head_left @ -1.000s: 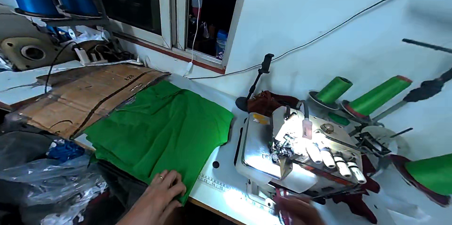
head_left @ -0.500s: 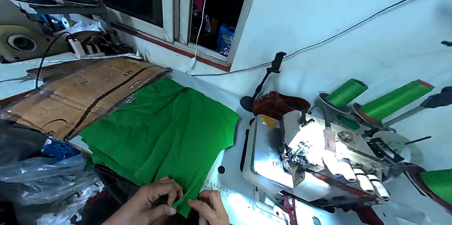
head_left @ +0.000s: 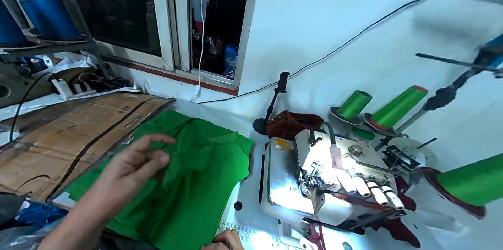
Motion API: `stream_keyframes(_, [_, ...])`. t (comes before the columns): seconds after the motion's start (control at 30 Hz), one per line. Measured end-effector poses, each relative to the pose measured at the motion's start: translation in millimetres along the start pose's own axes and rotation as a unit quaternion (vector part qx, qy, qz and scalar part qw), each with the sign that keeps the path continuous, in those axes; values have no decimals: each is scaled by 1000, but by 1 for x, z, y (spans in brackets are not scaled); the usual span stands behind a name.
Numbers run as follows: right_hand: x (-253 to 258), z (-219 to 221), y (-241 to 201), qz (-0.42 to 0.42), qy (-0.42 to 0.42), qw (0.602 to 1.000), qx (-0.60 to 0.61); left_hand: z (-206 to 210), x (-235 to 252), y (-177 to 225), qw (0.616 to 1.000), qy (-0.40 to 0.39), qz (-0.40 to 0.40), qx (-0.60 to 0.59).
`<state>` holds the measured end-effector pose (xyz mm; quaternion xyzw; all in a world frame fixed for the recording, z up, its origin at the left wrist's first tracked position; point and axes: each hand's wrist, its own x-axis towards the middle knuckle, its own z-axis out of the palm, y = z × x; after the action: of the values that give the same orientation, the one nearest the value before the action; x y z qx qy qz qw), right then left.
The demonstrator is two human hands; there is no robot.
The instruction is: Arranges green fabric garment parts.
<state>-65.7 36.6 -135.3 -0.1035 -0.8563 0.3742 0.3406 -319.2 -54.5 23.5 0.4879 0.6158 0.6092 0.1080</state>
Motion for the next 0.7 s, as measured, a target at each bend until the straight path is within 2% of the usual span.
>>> stream_keyframes(0.07, [0, 2, 1, -4, 3, 1000, 3, 11, -10, -5, 994, -102, 26, -13])
stream_keyframes(0.17, [-1, -2, -3, 33, 33, 997, 57, 36, -40, -20, 960, -275, 43, 28])
stream_keyframes(0.23, [0, -6, 0, 48, 42, 993, 103, 56, -61, -35, 942, -328, 33, 63])
stream_keyframes(0.33, [0, -8, 4, 44, 32, 992, 113, 75, -87, -60, 956, -286, 7, 57])
stream_keyframes(0.4, [-2, -6, 4, 43, 29, 994, 101, 74, -94, -63, 966, -259, -1, 12])
stream_keyframes(0.47, [-3, -4, 2, 45, 26, 995, 82, 74, -100, -61, 970, -241, -5, 18])
stream_keyframes(0.6, [-3, -6, -2, 58, 17, 996, 63, 83, -111, -57, 976, -197, 16, 94])
stream_keyframes(0.7, [-2, -6, -2, 62, 18, 995, 71, 82, -116, -65, 983, -167, 41, 62])
